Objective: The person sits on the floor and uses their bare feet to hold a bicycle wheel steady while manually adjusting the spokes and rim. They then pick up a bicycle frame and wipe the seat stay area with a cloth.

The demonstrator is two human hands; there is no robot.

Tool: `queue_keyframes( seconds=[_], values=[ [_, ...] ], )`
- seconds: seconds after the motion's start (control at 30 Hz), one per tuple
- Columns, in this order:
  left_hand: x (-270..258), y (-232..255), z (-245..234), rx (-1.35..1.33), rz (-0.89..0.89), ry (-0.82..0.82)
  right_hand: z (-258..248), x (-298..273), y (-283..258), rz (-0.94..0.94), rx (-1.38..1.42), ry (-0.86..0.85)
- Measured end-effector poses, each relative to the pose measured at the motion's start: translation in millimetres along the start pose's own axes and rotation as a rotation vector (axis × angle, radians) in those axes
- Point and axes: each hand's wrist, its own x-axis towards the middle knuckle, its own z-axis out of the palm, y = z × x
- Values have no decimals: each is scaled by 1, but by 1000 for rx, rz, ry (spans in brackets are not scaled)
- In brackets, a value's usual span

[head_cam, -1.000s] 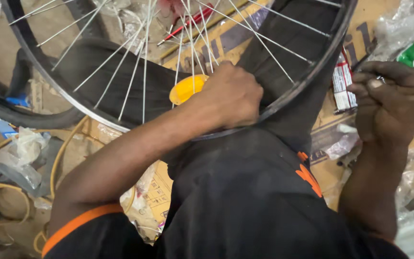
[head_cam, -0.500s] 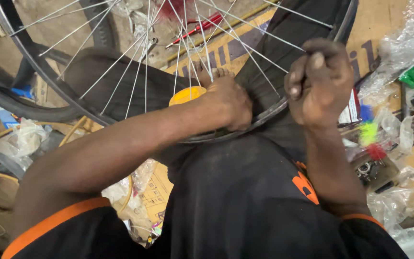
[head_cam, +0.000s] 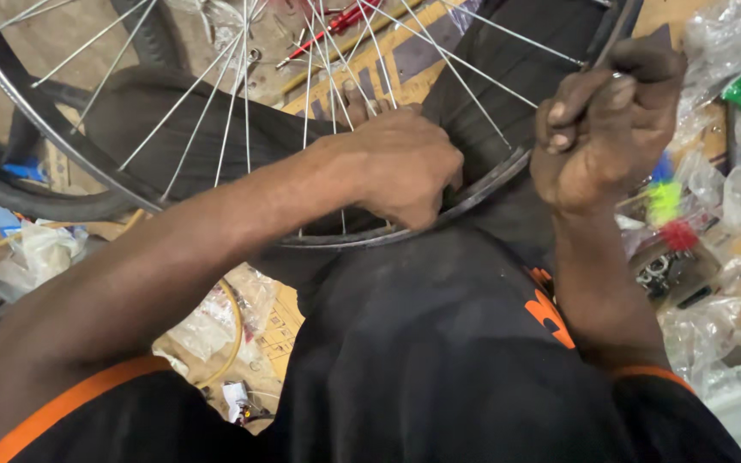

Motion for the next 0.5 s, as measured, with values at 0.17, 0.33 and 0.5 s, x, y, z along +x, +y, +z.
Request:
queue_keyframes(
  seconds=[0.17, 0.33, 0.5],
  values=[
    [1, -16, 3, -153, 181, 189, -3, 8, -4, -140, -32, 35],
    [6, -28, -2, -232, 304, 446, 4, 38, -9, -180, -60, 97],
    [16, -37, -12, -424, 66, 281, 3, 51, -6, -103, -15, 152]
  ],
)
